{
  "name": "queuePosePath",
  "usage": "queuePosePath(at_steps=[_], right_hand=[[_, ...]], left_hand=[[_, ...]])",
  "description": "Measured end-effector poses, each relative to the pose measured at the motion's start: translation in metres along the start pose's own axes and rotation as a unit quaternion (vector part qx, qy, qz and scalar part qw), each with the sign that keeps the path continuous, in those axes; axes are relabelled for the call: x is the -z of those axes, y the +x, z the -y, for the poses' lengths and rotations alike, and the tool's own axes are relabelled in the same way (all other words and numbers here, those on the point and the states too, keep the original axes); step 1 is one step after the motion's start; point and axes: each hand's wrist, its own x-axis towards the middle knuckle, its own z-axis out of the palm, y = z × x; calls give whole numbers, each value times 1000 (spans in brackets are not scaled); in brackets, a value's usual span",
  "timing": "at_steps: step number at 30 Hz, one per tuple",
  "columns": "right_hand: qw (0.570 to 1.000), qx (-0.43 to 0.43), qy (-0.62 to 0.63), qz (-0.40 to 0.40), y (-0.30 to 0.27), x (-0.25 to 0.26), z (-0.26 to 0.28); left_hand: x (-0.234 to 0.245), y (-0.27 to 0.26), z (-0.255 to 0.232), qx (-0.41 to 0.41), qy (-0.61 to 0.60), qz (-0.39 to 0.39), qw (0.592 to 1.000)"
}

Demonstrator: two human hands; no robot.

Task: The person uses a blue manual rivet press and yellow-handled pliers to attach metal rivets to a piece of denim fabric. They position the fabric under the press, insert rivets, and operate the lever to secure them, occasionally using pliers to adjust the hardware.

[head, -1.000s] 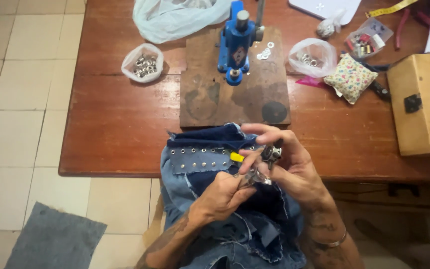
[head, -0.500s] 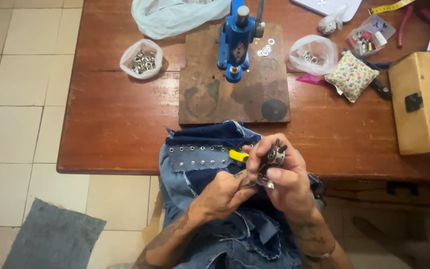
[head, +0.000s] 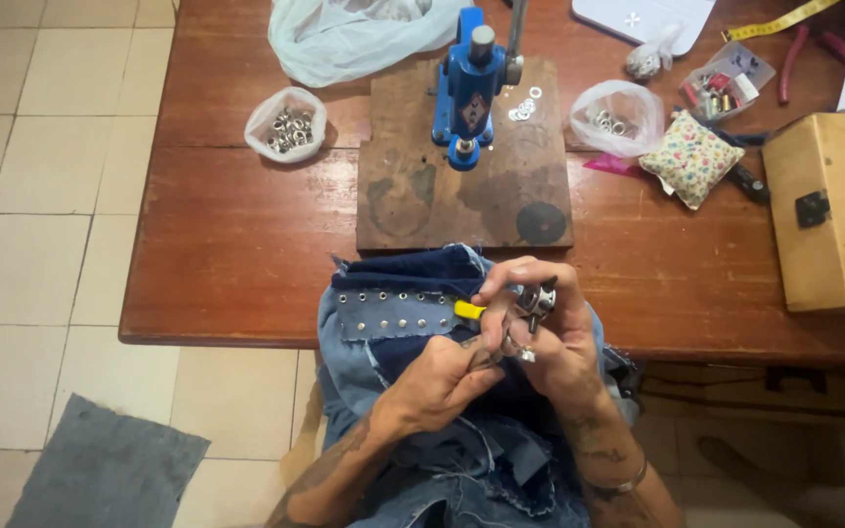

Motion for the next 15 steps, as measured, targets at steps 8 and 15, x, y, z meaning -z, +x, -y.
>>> queuePosePath(at_steps=[8,15], right_hand=[[1000,-2,5,-24,1,1,-2],[991,-40,-18,-124,21,0,11]], left_hand=[[2,6,-7,29,4,4,1000],[-1,33,-36,109,-15,-10,994]])
